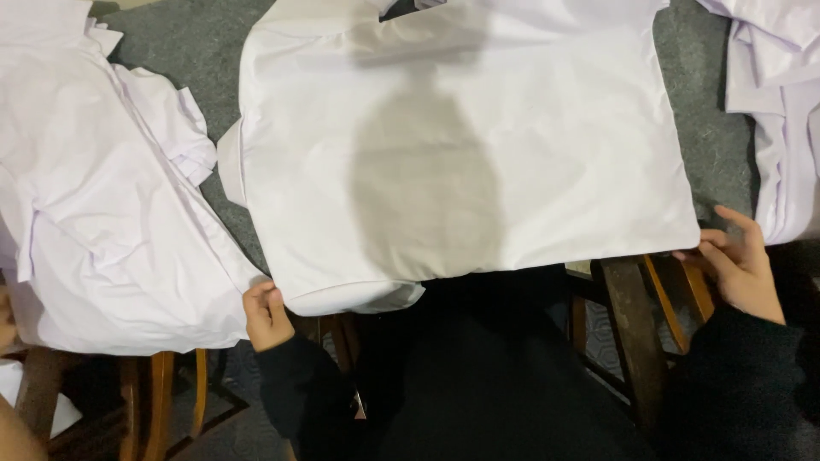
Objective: Buttoning the top button and then performing a series of folds to neatly pack a white school uniform shirt.
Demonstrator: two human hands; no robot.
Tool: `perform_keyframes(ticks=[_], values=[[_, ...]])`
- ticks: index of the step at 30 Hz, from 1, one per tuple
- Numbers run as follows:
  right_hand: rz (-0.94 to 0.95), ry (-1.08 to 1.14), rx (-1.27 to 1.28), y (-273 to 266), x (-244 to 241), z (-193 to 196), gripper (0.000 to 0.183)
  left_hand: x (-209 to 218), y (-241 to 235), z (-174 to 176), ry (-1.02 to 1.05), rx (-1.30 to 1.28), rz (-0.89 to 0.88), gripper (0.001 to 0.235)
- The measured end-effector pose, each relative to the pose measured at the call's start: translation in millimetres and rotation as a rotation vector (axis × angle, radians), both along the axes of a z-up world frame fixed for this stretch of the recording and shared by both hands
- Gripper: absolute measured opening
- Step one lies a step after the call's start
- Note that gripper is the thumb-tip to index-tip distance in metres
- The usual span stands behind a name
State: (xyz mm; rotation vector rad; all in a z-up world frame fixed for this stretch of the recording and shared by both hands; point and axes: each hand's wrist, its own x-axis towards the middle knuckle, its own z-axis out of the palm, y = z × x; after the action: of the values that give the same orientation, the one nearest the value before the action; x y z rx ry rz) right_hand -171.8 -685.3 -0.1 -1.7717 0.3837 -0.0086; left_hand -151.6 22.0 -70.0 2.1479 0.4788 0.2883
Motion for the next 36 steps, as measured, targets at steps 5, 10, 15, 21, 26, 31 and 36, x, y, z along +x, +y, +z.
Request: perform_keyframes(ticks=[5, 10, 15, 21, 26, 31, 36], values=[[0.064, 0.014, -0.298, 21, 8, 36, 0.042, 2, -5, 27, -0.052, -0.265, -0.075, 0.044], [0.185, -0.219, -0.657, 0, 12, 12, 0.033, 2, 3, 26, -0.232, 0.034, -0.31, 0.036], [0.093, -0.408, -0.663, -17, 15, -12, 0.011, 13, -10, 36, -0.382, 0.241, -0.23, 0.028], [0.066, -0.47, -0.533, 12, 27, 9, 0.01, 38, -16, 39, -0.698, 0.348, -0.246, 0.014], [0.162, -0.432, -0.558, 23, 36, 28, 0.007, 41, -3, 33, -0.732, 0.329, -0.361, 0.017], [0.401, -0.493, -0.765, 27, 39, 33, 0.025, 41, 0, 34, -0.699, 0.383, -0.455, 0.023], [0.247, -0.507, -0.569, 32, 36, 29, 0.014, 33, 0, 38, -0.618, 0.26, -0.407, 0.023]])
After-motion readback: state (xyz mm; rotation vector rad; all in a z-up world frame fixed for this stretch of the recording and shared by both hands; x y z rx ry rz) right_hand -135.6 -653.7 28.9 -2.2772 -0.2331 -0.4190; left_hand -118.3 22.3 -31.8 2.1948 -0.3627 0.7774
